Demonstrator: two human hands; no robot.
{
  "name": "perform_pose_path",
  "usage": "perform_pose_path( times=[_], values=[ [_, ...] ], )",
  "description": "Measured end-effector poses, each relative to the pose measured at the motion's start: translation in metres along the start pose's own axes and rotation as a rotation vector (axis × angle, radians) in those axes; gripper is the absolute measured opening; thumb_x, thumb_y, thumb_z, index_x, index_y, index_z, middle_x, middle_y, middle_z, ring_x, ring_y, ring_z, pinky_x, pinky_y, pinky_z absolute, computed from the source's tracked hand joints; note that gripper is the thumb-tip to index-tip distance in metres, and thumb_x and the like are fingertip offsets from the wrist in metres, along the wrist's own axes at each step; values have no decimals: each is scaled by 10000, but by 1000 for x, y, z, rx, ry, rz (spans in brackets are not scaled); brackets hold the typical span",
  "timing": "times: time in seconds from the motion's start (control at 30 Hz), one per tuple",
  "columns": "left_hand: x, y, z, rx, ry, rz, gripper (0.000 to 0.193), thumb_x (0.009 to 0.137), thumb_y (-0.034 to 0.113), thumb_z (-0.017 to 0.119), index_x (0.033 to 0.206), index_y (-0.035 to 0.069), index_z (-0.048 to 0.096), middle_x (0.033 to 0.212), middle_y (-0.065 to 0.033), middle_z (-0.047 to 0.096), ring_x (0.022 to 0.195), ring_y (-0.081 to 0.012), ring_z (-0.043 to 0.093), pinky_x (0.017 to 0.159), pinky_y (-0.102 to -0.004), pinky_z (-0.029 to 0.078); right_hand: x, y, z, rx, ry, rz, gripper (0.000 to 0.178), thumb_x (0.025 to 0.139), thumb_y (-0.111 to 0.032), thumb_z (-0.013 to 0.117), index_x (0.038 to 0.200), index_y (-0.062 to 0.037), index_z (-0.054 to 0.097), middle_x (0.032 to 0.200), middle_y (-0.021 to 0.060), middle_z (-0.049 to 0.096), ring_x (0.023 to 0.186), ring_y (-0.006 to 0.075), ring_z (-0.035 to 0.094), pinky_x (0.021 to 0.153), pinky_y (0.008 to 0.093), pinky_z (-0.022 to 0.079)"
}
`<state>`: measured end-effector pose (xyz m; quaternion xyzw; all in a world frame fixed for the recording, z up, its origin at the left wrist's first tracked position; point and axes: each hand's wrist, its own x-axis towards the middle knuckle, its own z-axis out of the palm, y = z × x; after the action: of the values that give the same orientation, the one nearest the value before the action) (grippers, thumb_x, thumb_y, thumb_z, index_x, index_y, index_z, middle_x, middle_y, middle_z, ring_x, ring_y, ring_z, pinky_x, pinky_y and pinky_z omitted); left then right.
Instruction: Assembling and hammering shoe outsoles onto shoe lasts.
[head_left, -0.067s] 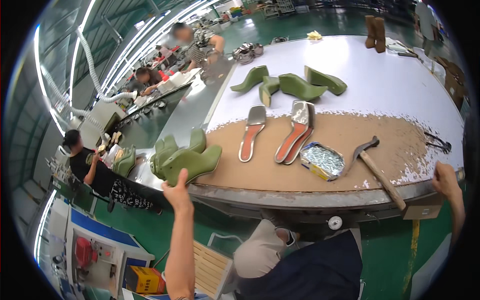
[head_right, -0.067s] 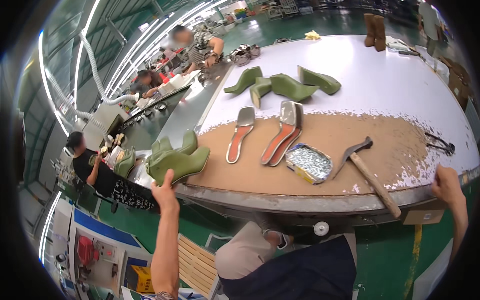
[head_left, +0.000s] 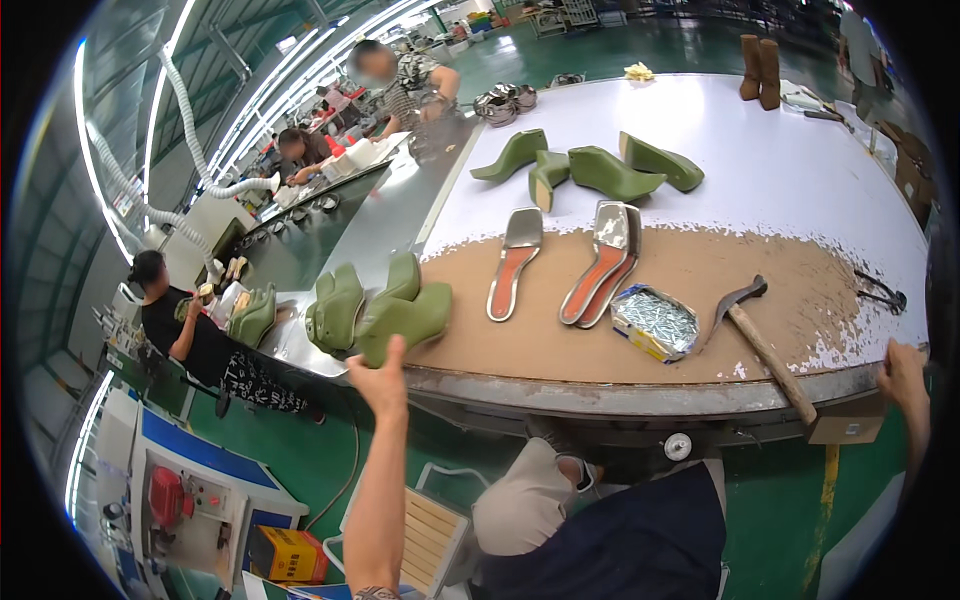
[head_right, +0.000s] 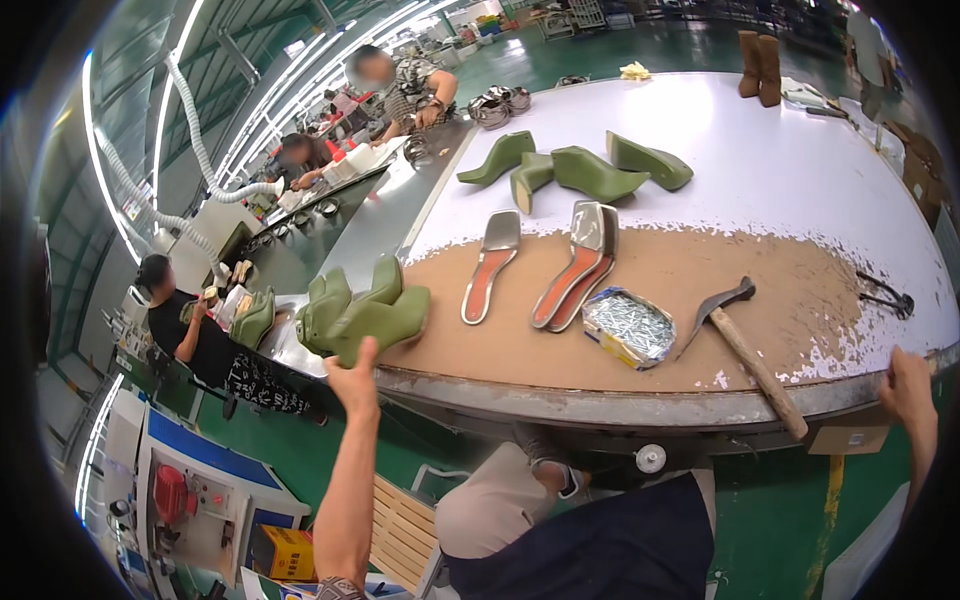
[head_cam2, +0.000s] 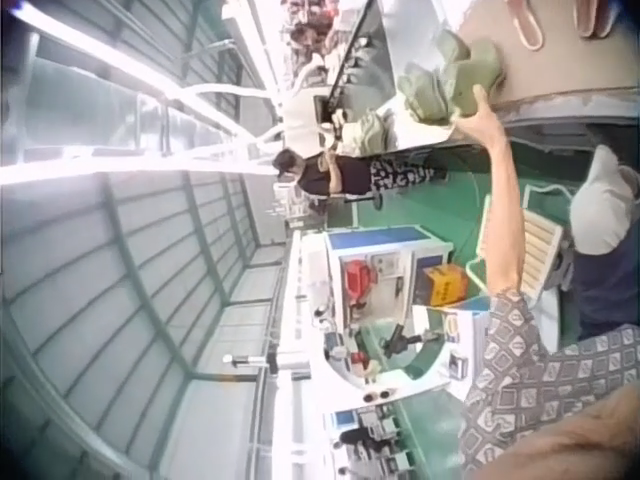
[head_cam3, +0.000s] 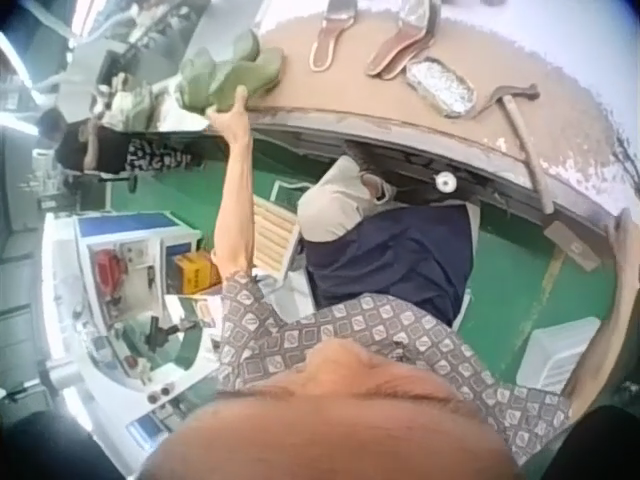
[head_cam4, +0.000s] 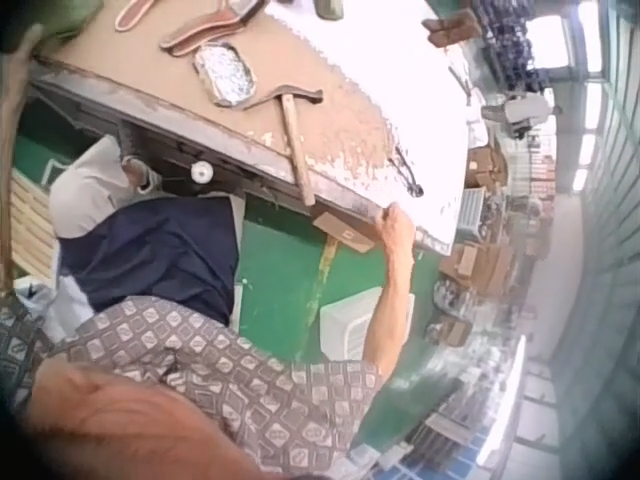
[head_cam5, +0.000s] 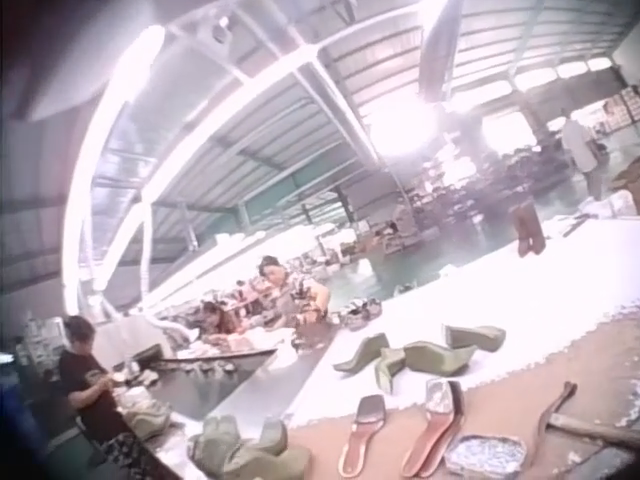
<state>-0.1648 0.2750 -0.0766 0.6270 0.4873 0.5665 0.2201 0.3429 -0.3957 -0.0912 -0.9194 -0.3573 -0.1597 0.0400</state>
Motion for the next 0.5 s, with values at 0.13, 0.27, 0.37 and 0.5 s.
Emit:
perform_pose_path(
  times=[0.13, 0.27, 0.37, 0.5],
  values=[
    [-22, 16, 12, 535, 33, 278, 625, 680, 433, 804, 1019, -48, 595, 1198, -212, 550, 1144, -394, 493, 945, -489, 401, -71, 59, 1, -54, 27, 146, 199, 717, -28, 646, 736, -13, 449, 617, 155, 458, 600, 346, 466, 549, 427, 355],
    [-7, -1, 15, 467, -44, 403, 582, 691, 434, 795, 990, -47, 655, 1284, -224, 502, 1208, -389, 462, 978, -477, 397, -111, 48, 1, 178, 138, 276, 197, 832, -2, 608, 771, -3, 421, 642, 110, 409, 576, 240, 401, 550, 357, 328],
    [6, -10, 31, 416, -37, 170, 618, 706, 461, 785, 1023, -53, 652, 1298, -237, 470, 1124, -401, 525, 956, -462, 425, -107, 6, 0, 365, 100, 348, 267, 860, -9, 607, 722, -1, 379, 590, 124, 371, 527, 224, 357, 510, 360, 310],
    [42, -34, 37, 443, 114, 115, 621, 719, 461, 774, 1062, -38, 637, 1258, -223, 485, 1136, -408, 505, 961, -482, 416, -98, -53, -23, 312, 50, 388, 270, 863, -20, 616, 721, -2, 387, 574, 102, 367, 527, 182, 349, 495, 341, 296]
  ],
)
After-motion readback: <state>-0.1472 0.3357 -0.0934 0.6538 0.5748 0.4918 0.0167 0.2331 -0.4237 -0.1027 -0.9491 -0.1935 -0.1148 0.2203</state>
